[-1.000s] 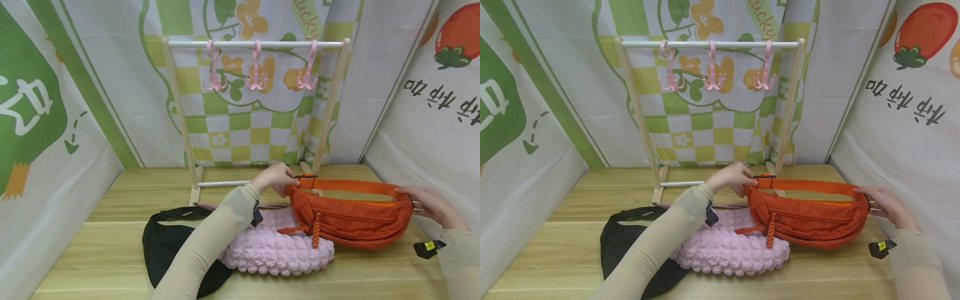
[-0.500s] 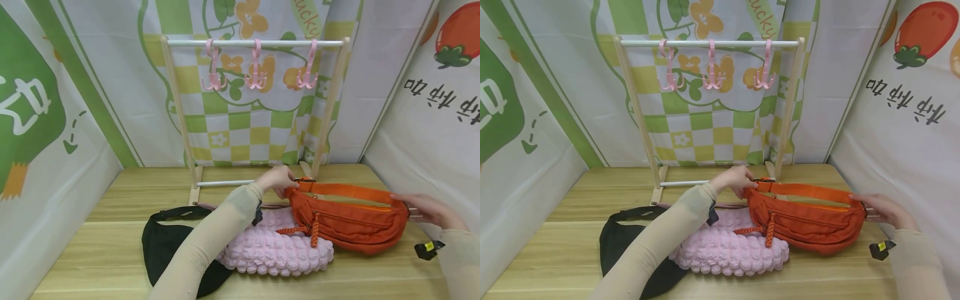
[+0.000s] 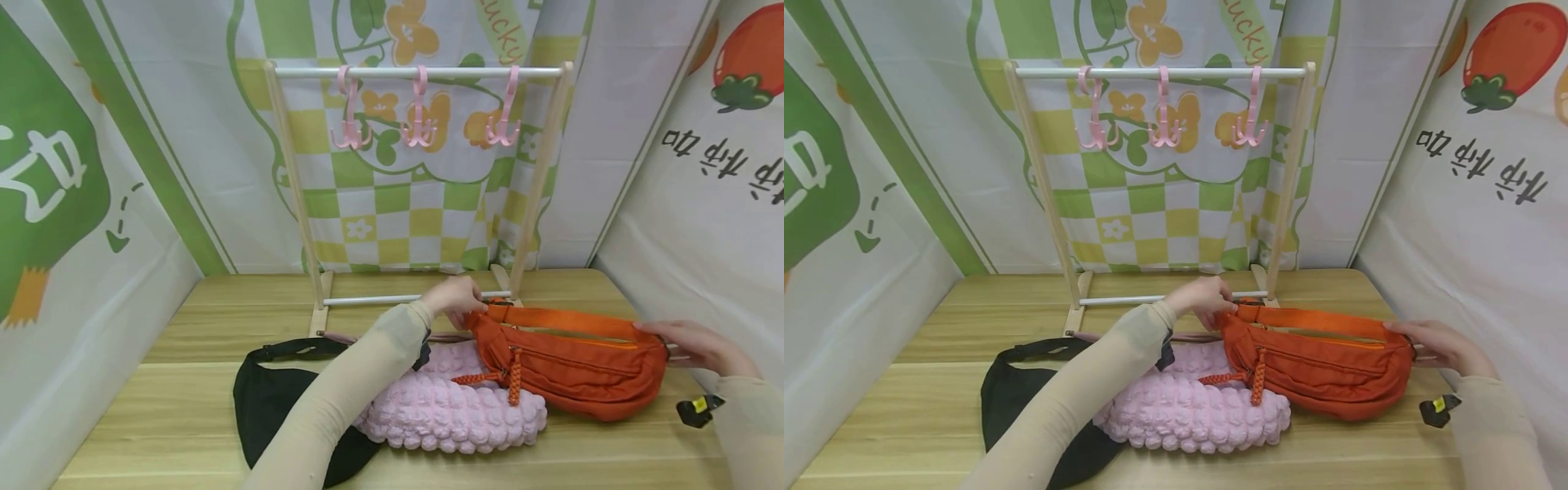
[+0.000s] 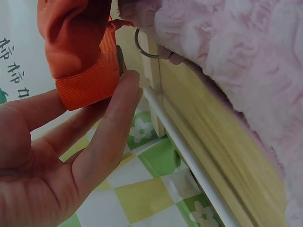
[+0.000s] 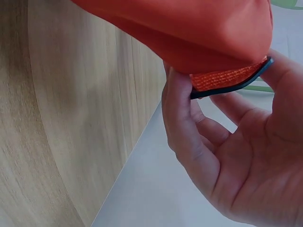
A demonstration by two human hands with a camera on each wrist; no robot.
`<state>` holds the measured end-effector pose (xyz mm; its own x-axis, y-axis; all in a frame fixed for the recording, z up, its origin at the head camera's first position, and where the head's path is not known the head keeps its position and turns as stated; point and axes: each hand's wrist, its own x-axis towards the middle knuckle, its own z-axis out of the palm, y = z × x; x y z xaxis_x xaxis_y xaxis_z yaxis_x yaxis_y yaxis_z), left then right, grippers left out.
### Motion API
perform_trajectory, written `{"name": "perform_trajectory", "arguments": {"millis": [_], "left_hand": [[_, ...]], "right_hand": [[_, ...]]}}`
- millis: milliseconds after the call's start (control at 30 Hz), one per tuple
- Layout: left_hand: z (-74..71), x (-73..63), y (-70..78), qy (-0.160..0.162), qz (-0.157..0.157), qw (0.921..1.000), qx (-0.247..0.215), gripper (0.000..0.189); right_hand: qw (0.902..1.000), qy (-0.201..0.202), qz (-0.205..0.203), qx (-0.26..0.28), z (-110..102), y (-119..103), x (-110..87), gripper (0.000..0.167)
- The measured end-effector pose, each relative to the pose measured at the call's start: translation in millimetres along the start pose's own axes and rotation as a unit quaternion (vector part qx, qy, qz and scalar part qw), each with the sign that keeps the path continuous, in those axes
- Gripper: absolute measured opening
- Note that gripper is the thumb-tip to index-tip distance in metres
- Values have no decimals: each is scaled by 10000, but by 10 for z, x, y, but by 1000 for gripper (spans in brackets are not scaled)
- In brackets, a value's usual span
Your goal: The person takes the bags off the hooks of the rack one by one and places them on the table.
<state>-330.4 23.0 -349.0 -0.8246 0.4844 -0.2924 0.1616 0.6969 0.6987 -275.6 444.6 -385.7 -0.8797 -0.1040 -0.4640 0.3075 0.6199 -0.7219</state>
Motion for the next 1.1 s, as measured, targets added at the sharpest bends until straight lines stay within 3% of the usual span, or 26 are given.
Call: {"name": "perform_trajectory", "arguments": {"millis": [200, 467, 567, 733, 900, 1100], "left_hand": [[52, 46, 4, -87, 2, 9996, 281, 18], [76, 53, 30, -179, 37, 9995, 256, 18], [74, 52, 45, -226, 80, 9992, 331, 19], [88, 51, 57, -402, 262, 9976, 507, 19], [104, 45, 72, -541, 436, 9943, 812, 19], [121, 21, 80, -693, 354, 9927, 923, 15]], "right_hand": [[9998, -88, -57, -174, 15, 36, -2, 69], [9984, -105, -137, -539, -10, 74, -43, 68], [9983, -202, -187, -512, -27, 81, -52, 65], [9994, -20, 176, -287, -22, 96, -58, 70], [9994, 26, 281, -191, -19, 115, -82, 65], [9995, -12, 238, -226, 10, 90, -92, 69]]}}
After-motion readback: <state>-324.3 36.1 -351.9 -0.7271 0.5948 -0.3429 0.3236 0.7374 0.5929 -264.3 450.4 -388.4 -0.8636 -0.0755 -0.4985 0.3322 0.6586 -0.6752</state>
